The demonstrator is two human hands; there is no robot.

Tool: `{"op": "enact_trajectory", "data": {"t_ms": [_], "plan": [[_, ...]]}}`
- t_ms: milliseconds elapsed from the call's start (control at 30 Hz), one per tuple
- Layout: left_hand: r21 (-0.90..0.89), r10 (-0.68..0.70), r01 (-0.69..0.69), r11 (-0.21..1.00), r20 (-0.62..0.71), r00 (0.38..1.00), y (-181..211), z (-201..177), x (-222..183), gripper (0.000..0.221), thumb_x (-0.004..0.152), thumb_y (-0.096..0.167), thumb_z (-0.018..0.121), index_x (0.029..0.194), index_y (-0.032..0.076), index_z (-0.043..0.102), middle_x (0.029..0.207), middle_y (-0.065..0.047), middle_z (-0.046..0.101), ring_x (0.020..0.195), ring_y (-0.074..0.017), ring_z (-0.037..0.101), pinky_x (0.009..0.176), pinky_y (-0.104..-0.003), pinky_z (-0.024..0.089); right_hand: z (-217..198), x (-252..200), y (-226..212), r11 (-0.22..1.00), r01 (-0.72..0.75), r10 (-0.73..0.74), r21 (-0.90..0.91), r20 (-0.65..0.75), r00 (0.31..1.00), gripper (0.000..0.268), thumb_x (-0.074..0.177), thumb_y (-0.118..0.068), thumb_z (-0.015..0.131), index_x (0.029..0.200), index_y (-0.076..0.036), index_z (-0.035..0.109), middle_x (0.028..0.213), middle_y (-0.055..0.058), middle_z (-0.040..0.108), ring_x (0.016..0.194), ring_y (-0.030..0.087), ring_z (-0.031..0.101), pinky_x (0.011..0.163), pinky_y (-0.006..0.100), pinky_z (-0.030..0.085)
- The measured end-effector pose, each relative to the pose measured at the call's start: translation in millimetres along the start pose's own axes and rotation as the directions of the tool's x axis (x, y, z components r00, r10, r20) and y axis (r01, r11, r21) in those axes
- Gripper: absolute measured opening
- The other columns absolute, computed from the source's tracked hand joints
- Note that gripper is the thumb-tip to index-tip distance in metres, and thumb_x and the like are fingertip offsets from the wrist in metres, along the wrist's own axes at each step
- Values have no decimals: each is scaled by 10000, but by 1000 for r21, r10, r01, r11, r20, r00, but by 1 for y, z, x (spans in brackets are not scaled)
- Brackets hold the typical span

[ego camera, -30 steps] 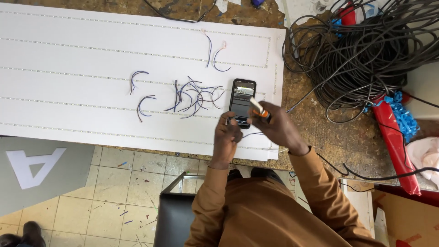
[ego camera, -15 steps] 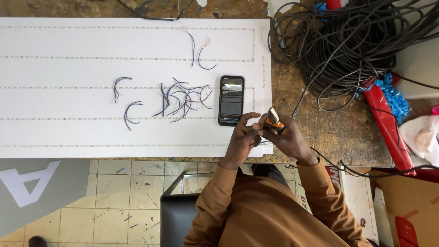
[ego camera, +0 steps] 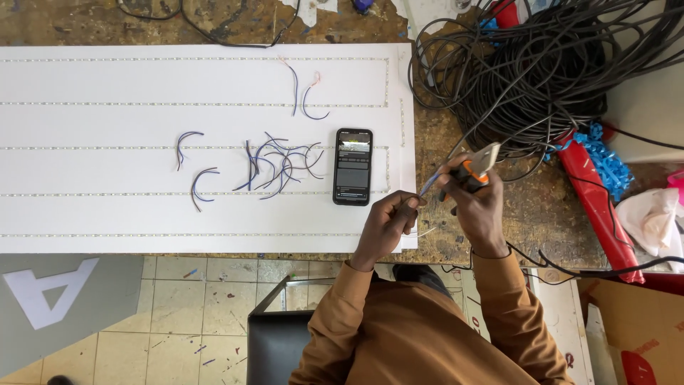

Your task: Stripping insulation from multiple short electrical wire segments using a wire stripper on a workbench.

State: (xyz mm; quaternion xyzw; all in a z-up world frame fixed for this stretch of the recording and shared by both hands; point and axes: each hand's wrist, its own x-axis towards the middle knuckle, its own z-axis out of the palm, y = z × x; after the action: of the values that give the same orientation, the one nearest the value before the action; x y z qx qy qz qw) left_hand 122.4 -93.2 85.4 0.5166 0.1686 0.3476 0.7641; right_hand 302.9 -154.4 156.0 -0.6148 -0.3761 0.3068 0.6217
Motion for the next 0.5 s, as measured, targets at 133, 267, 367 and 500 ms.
{"op": "enact_trajectory", "data": {"t_ms": [133, 267, 367, 500], "plan": [[66, 31, -31, 997, -9, 999, -17, 7, -3, 304, 1254, 166, 510, 1326, -24, 737, 720, -108, 646, 632, -129, 610, 599, -285, 494, -19, 14, -5, 996, 52, -46, 67, -92, 995, 234, 1099, 81, 729, 1270, -54, 644, 1130, 139, 736, 930, 221, 732, 902, 379, 653], [60, 8, -11, 998, 39, 999, -35, 16, -6, 360, 1254, 146, 455, 1452, -50, 684, 810, -140, 674, 689, -141, 601, 636, -314, 489, -22, 14, -12, 994, 71, -63, 87, -86, 994, 229, 1104, 103, 726, 1263, -8, 606, 1115, 160, 717, 944, 241, 739, 906, 395, 609], [79, -29, 28, 996, 11, 1000, -26, 25, 0, 324, 1206, 101, 493, 1390, -49, 713, 807, -137, 690, 714, -164, 636, 675, -328, 524, -41, 29, 21, 991, 71, -61, 113, -85, 994, 250, 1090, 115, 737, 1280, 9, 613, 1116, 171, 720, 922, 250, 749, 852, 392, 614], [103, -80, 86, 991, -64, 995, -36, 23, 6, 281, 1162, 151, 570, 1231, -24, 778, 722, -111, 655, 686, -156, 634, 694, -339, 579, -44, 36, 11, 985, 60, -40, 160, -125, 991, 289, 1047, 125, 788, 1273, 34, 632, 1086, 175, 725, 869, 236, 750, 731, 385, 651]]}}
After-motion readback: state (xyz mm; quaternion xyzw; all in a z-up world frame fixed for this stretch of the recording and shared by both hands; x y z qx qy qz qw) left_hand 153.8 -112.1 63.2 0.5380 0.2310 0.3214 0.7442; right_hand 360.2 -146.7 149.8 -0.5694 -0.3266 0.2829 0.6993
